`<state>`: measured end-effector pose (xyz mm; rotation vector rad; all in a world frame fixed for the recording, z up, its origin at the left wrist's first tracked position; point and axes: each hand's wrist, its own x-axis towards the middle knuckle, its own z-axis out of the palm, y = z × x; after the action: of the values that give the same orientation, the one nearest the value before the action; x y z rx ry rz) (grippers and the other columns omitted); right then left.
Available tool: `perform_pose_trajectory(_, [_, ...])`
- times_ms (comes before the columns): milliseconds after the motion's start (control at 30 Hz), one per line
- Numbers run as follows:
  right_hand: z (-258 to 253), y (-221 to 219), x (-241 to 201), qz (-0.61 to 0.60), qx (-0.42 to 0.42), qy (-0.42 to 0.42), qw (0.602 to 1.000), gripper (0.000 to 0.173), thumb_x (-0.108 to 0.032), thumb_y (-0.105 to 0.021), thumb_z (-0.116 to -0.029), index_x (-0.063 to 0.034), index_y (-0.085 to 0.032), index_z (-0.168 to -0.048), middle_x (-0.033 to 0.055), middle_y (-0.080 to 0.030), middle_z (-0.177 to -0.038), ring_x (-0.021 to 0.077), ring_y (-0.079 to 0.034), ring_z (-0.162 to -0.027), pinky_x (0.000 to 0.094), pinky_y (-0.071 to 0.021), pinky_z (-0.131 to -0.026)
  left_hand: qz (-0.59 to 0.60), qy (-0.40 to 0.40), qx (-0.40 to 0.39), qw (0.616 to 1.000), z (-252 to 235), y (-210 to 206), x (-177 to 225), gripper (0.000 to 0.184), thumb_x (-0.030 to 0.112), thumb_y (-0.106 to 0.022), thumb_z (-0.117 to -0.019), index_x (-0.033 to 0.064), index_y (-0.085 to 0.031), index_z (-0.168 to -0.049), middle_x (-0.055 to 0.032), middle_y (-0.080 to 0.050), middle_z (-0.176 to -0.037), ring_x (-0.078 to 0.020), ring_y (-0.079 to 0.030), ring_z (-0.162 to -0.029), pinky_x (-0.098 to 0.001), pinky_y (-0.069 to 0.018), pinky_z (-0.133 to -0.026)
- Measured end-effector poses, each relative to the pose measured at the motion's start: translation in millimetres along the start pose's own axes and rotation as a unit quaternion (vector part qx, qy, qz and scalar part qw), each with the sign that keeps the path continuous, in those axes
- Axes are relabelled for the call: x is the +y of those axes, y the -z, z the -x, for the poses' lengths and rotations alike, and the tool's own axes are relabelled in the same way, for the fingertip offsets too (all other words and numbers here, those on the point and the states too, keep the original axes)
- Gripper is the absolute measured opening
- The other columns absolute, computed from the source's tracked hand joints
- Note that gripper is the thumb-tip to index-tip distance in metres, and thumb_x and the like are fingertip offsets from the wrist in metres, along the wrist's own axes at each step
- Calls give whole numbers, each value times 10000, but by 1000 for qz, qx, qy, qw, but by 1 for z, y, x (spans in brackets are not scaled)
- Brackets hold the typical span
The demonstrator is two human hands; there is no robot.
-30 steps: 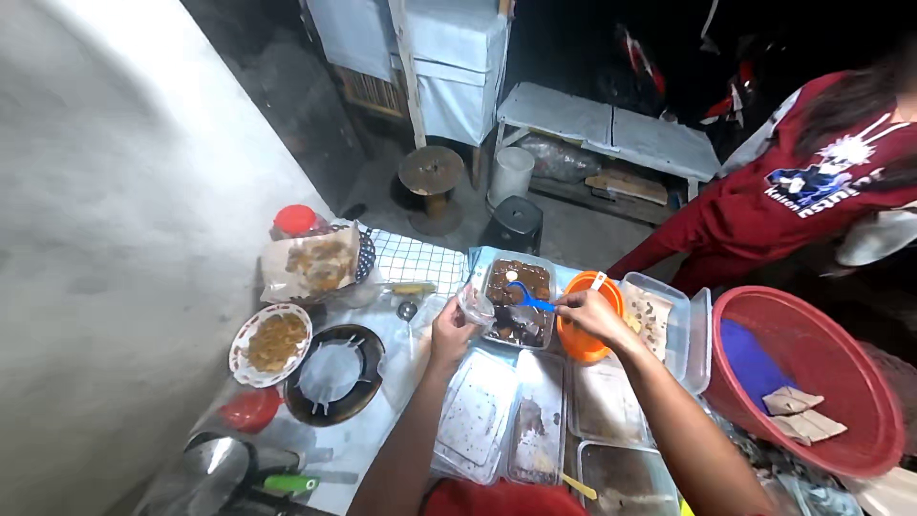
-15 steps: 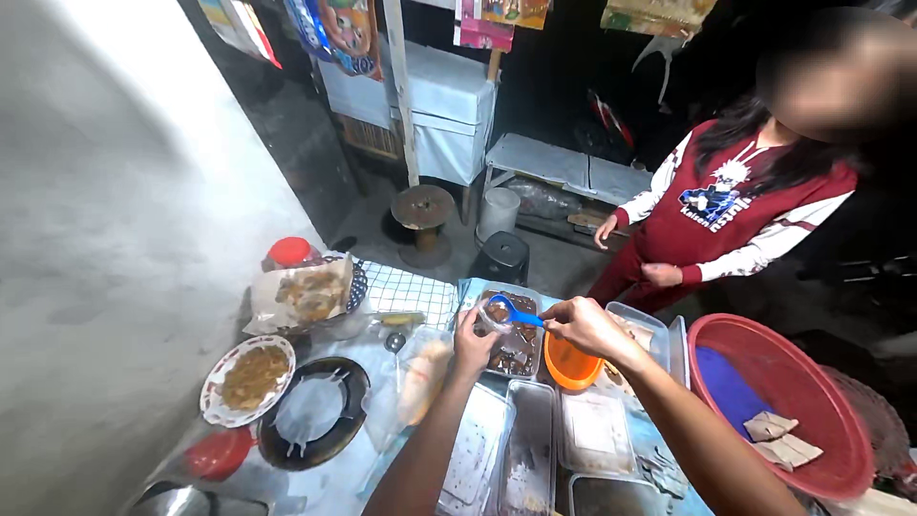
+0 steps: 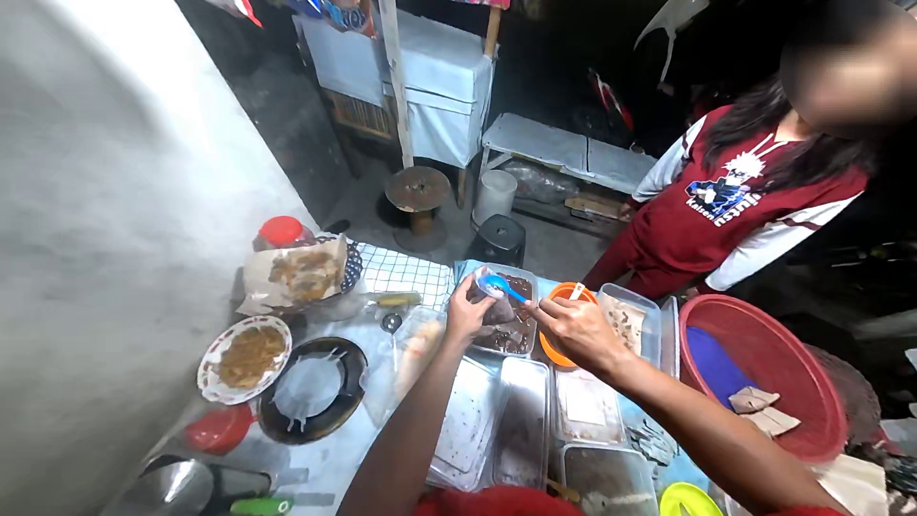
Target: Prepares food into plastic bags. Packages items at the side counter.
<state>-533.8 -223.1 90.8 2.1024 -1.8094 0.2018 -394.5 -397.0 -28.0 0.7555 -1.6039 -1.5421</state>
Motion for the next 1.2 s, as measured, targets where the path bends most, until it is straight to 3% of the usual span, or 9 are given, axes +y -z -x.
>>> perform_pose_trajectory(200, [7,-14,-3,-58,82,-105,989,250,-171,-589,-1010,-151,-758,-1193,69,-676,-820,219,-659,-646,373,-538,-532,16,-2,-5,1000,-6,4,9,644,40,-807,-829,72,-577,-1430,-88,-679,-1312,-155,-664,-1171,-345,-548,-1031])
perform_pose_trajectory(333, [8,-10,10,-189,57,-247,949,254,-234,-642,-953,-179,-790,-1153,25,-767,-965,158,-733,-823,392,-623,-744,7,59,18,998,-1,10,4,709,81,-809,-863,43,-489,-1494,-156,-639,-1349,-201,-671,-1159,-388,-565,-1004])
perform_pose_trajectory(433, [18,-26,18,-254,36,-327,909,241,-273,-642,-969,-166,-791,-1125,-3,-764,-905,96,-701,-767,339,-602,-757,-7,53,54,997,10,17,-6,586,129,-797,-894,103,-568,-1433,-91,-705,-1242,-172,-708,-1063,-393,-597,-940])
perform_pose_trajectory(500, [26,-47,16,-259,-23,-358,897,269,-289,-623,-971,-165,-780,-1151,20,-765,-915,151,-706,-790,419,-583,-793,6,44,88,995,17,23,-6,465,125,-783,-909,120,-643,-1352,-63,-726,-1180,-168,-713,-1021,-399,-606,-914])
perform_pose_trajectory(633, [46,-97,-8,-253,-212,-319,888,307,-235,-594,-976,-143,-743,-1228,99,-751,-1131,297,-725,-1014,557,-576,-895,66,49,152,985,36,40,34,397,-11,-754,-875,37,-645,-1254,-89,-733,-1065,-186,-723,-896,-398,-628,-783])
perform_pose_trajectory(733, [59,-129,-25,-196,-197,-241,930,281,-172,-546,-998,-141,-745,-1194,111,-745,-1091,319,-740,-896,535,-603,-747,113,35,162,980,58,66,83,490,-59,-666,-889,84,-496,-1326,-57,-699,-1062,-176,-710,-895,-392,-629,-749])
perform_pose_trajectory(967, [47,-157,-30,-185,-212,-194,940,292,-50,-513,-1012,-60,-708,-1229,174,-721,-1109,359,-729,-960,518,-604,-784,165,-114,195,960,123,139,88,228,242,-805,-867,230,-708,-1072,8,-749,-1002,-142,-719,-909,-368,-618,-823])
perform_pose_trajectory(1100, [38,-140,-37,-164,-188,-212,945,276,-76,-547,-1002,-77,-725,-1213,149,-722,-1062,325,-731,-898,475,-609,-727,137,-132,136,972,163,158,84,270,296,-702,-955,269,-708,-1224,10,-748,-1133,-178,-718,-1050,-412,-599,-947])
perform_pose_trajectory(1200, [37,-141,-49,-189,-197,-201,941,291,-73,-542,-1001,-81,-718,-1233,145,-723,-1098,314,-736,-913,464,-618,-756,86,-81,146,982,184,152,92,265,292,-645,-995,328,-706,-1250,117,-738,-1120,-42,-698,-1006,-255,-588,-894])
